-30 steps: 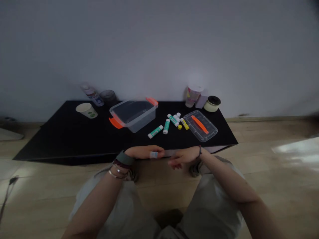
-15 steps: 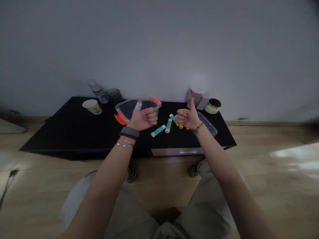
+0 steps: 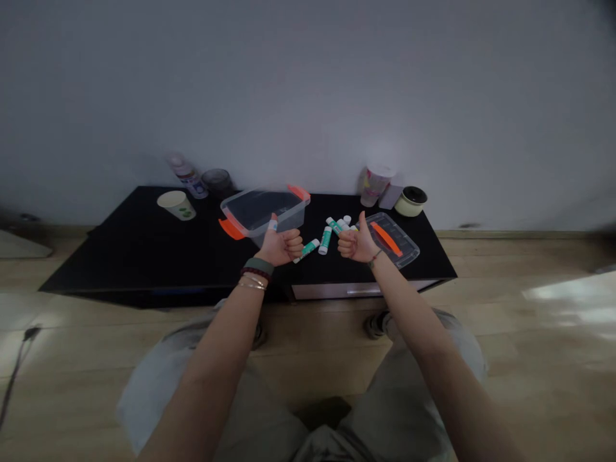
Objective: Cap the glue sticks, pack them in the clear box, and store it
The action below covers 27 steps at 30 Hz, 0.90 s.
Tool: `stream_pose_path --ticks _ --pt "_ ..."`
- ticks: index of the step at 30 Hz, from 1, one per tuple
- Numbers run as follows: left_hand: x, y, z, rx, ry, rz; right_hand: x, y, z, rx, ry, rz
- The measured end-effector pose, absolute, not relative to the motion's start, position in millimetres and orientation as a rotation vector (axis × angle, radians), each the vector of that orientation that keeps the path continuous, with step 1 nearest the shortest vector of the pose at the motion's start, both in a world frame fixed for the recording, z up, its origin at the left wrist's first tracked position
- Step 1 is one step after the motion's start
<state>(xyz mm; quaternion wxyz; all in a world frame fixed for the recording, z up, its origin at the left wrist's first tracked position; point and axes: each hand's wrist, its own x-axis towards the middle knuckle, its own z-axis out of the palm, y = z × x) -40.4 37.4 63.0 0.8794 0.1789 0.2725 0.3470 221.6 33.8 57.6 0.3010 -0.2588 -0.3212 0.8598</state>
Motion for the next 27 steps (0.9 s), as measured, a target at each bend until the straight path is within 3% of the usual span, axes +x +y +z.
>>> stream_pose_path --ticks 13,20,27 --pt "-38.7 39.5 69.9 0.502 0.647 0.692 216.0 27.2 73.9 -0.846 -0.942 2.115" --pt "-42.7 39.7 68.1 1.095 1.288 0.836 216.7 17.1 80.0 -1.228 -1.398 1.657" --pt "-44.0 33.0 42.6 1.756 1.526 0.676 235.8 27.4 54.3 -1.799 -2.01 0.678"
